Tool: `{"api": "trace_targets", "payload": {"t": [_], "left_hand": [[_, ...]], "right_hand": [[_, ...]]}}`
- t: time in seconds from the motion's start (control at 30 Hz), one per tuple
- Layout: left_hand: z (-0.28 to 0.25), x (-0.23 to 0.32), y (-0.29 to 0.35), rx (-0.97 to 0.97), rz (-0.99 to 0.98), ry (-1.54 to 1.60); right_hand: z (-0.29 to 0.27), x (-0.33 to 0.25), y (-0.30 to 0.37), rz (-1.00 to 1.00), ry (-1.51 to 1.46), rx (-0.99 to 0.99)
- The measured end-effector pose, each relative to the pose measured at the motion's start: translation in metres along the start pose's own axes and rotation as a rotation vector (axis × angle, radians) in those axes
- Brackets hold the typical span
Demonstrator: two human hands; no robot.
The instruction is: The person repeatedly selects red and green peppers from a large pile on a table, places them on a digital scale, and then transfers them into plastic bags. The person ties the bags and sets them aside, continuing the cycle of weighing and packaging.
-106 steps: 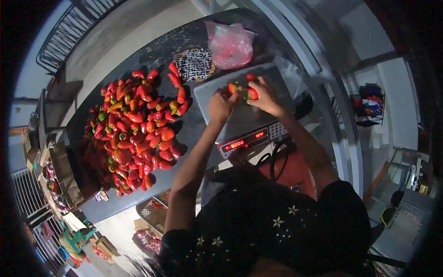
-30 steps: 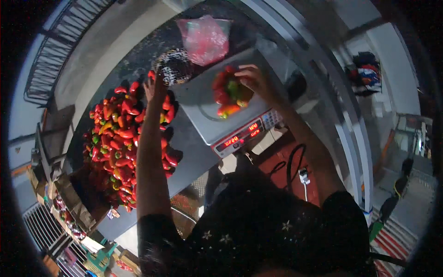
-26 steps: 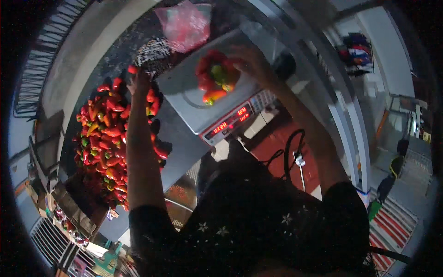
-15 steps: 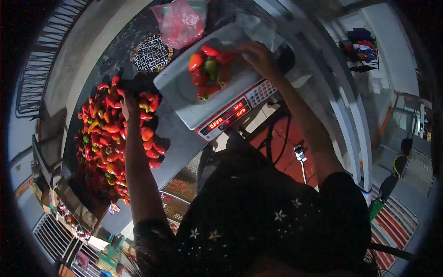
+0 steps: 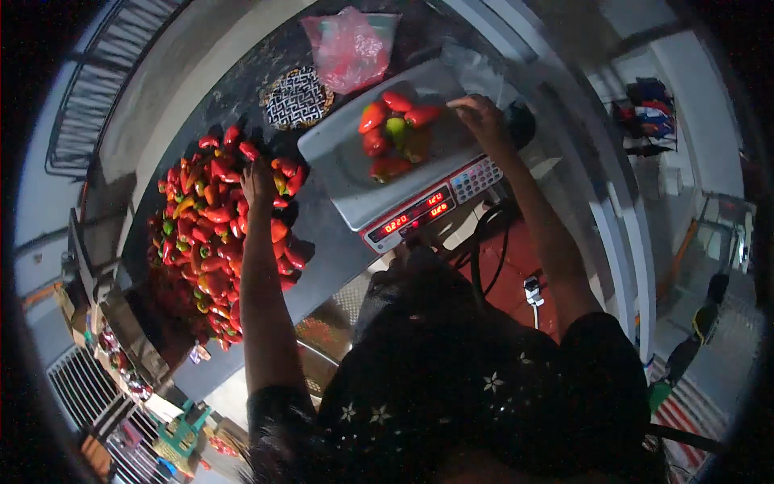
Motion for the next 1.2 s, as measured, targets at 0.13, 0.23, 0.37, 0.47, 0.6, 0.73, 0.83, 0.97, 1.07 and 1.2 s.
{"api": "trace_targets", "payload": {"t": [0.13, 0.23, 0.37, 0.47, 0.6, 0.73, 0.83, 0.97, 1.07, 1.2], "left_hand": [[-0.011, 0.011, 0.012, 0.031, 0.002, 0.098], [-0.028, 0.016, 0.04, 0.092, 0.105, 0.06], [-0.052, 0.033, 0.094, 0.241, 0.199, 0.224], [-0.09, 0.05, 0.129, 0.152, 0.129, 0.38], [-0.092, 0.047, 0.164, 0.21, 0.128, 0.617], [-0.111, 0.044, 0.203, 0.176, -0.084, 0.649], [-0.112, 0.034, 0.241, 0.178, -0.273, 0.76], [-0.104, 0.024, 0.262, 0.19, -0.309, 0.793], [-0.112, 0.029, 0.245, 0.187, -0.33, 0.783], [-0.116, 0.031, 0.233, 0.178, -0.225, 0.836]], "right_hand": [[0.0, -0.012, 0.014, -0.086, 0.033, 0.092], [0.004, -0.034, -0.005, -0.027, -0.042, -0.029], [0.028, -0.061, -0.046, -0.183, 0.129, -0.026], [0.057, -0.063, -0.072, -0.31, 0.336, -0.038], [0.108, -0.007, -0.091, -0.363, 0.376, -0.132], [0.1, -0.007, -0.112, -0.183, 0.419, -0.24], [0.104, -0.076, -0.121, -0.179, 0.2, -0.098], [0.173, -0.182, -0.122, -0.37, 0.021, -0.423], [0.248, -0.199, -0.126, -0.441, -0.225, -0.599], [0.254, -0.195, -0.14, -0.324, -0.328, -0.671]]}}
Point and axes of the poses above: each hand's wrist, its own y-axis away from the middle knuckle, its own z-axis out of the palm, x = y × z, the point moved 1 cm from there along -y, towards the middle knuckle, and after that the axes turned 4 degrees about y, right-handed, at the moved point
